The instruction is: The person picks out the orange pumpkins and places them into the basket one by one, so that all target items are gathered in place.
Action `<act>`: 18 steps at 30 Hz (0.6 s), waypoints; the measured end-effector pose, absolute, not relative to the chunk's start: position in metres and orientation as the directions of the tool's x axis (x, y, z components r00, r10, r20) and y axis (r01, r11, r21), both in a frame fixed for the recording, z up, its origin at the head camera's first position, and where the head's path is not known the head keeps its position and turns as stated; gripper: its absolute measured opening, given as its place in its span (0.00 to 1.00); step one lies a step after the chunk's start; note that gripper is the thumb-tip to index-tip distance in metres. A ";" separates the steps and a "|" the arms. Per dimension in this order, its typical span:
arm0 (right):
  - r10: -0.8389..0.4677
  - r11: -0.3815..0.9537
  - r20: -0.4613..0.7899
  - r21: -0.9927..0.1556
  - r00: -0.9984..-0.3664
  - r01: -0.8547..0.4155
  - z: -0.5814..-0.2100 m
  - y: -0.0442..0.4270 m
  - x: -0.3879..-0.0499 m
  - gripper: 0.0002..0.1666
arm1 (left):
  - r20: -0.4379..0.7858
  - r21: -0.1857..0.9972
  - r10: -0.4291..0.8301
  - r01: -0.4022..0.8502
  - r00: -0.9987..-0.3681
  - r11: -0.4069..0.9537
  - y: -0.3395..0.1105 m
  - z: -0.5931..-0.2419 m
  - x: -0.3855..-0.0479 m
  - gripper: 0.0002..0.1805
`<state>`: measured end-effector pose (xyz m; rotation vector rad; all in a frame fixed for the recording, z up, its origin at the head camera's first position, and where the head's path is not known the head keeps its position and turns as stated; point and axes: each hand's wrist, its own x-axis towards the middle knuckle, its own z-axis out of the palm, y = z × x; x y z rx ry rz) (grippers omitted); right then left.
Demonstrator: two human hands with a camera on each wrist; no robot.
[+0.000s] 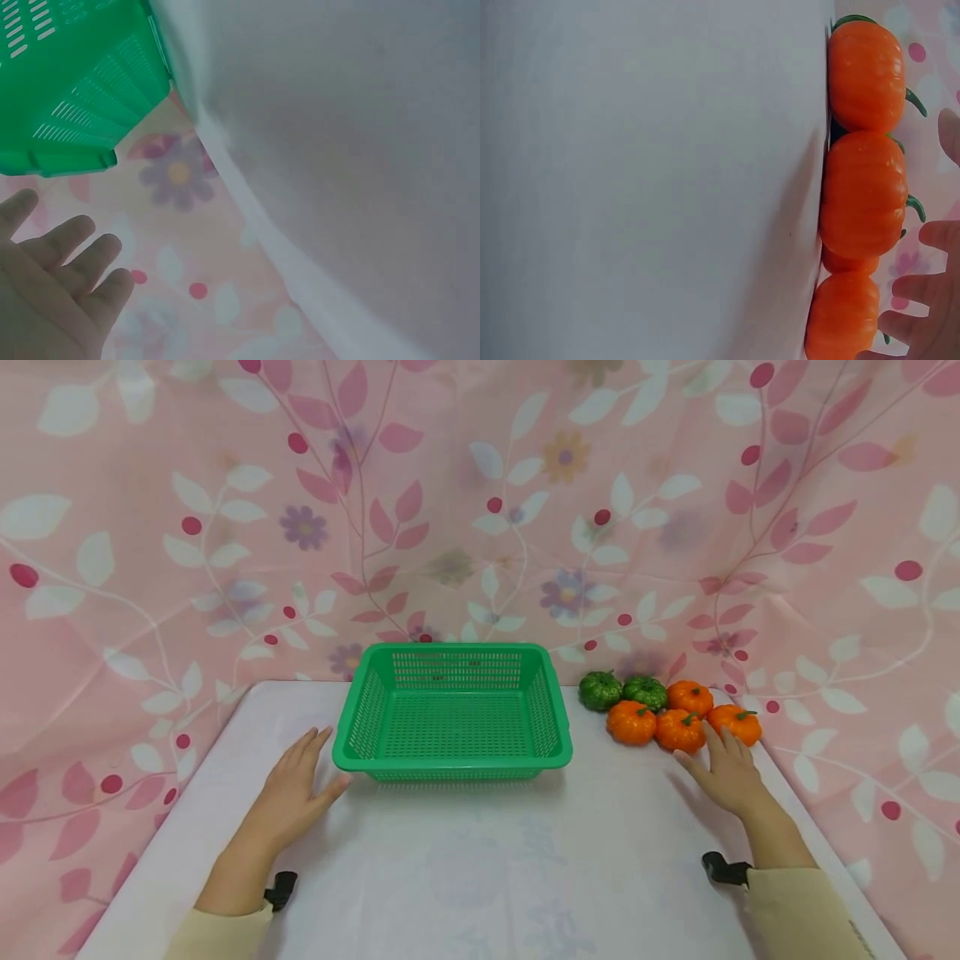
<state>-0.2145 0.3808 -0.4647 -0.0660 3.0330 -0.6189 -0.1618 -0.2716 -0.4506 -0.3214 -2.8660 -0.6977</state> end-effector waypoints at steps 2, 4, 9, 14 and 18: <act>-0.048 0.914 -0.016 -0.404 -0.999 -0.037 -0.467 0.381 -0.217 0.55 | 0.229 0.448 0.167 0.256 -0.959 0.856 -0.270 -0.451 -0.164 0.47; -0.048 0.910 0.004 -0.413 -0.999 -0.045 -0.469 0.381 -0.220 0.55 | 0.243 0.462 0.166 0.265 -0.956 0.847 -0.268 -0.451 -0.166 0.46; -0.056 0.898 0.044 -0.435 -0.997 -0.069 -0.468 0.379 -0.226 0.54 | 0.285 0.494 0.167 0.294 -0.944 0.818 -0.265 -0.453 -0.172 0.44; -0.035 0.894 0.023 -0.447 -0.999 -0.041 -0.466 0.378 -0.233 0.55 | 0.251 0.559 0.155 0.274 -0.955 0.783 -0.262 -0.451 -0.175 0.43; 0.007 0.883 -0.026 -0.468 -1.000 0.019 -0.463 0.380 -0.238 0.57 | 0.209 0.615 0.140 0.241 -0.968 0.750 -0.257 -0.451 -0.178 0.43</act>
